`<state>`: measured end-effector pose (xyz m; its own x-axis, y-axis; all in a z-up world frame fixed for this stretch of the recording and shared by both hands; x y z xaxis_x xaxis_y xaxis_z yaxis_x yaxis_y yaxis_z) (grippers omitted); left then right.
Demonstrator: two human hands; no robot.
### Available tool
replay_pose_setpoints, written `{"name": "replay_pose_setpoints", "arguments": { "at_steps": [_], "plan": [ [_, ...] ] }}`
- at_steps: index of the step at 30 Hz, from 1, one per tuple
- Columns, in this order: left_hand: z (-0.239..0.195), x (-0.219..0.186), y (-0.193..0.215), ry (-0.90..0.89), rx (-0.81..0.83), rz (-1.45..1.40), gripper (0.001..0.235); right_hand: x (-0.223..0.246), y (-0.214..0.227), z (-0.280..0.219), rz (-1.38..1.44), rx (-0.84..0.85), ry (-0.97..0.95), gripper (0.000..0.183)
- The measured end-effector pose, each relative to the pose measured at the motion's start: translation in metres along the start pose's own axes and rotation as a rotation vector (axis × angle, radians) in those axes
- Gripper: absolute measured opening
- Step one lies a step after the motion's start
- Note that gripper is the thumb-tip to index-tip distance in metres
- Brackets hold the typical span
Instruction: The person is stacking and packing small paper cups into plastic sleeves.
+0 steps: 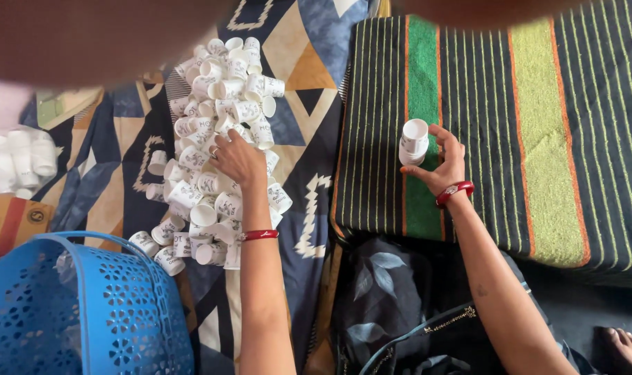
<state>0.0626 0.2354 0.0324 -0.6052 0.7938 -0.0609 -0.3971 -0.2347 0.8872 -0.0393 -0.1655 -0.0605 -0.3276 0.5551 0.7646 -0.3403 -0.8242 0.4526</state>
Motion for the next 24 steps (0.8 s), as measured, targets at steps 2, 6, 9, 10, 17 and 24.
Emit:
{"name": "replay_pose_setpoints", "arguments": {
  "at_steps": [2, 6, 9, 10, 17, 24],
  "plan": [
    [-0.009, 0.008, -0.034, -0.026, -0.133, -0.010, 0.033, -0.012, 0.003, -0.002, -0.019, -0.020, 0.013, 0.107],
    [-0.017, 0.000, 0.016, -0.010, -0.050, -0.036, 0.043, -0.013, 0.006, -0.006, -0.004, 0.006, 0.031, 0.106],
    [-0.013, 0.004, 0.013, 0.016, -0.041, -0.041, 0.045, -0.013, 0.002, -0.007, -0.006, -0.001, 0.046, 0.105],
    [-0.012, 0.007, 0.007, 0.002, -0.050, -0.040, 0.040, -0.014, 0.000, -0.008, -0.003, -0.003, 0.045, 0.104],
    [-0.012, 0.005, 0.018, -0.005, -0.093, -0.122, 0.044, -0.014, 0.002, -0.004, -0.004, -0.018, 0.044, 0.104],
    [-0.015, 0.005, 0.033, 0.011, -0.153, -0.302, 0.057, -0.010, 0.006, -0.003, -0.010, -0.017, 0.038, 0.104]
  ]
}}
Point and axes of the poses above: each hand's wrist, its own z-axis towards the middle knuckle, its own y-axis out of the back of the hand, x = y × z, the point moved 1 cm from there along z, towards the middle knuckle, and after that the axes turned 14 degrees about y, right-handed, at the moved point
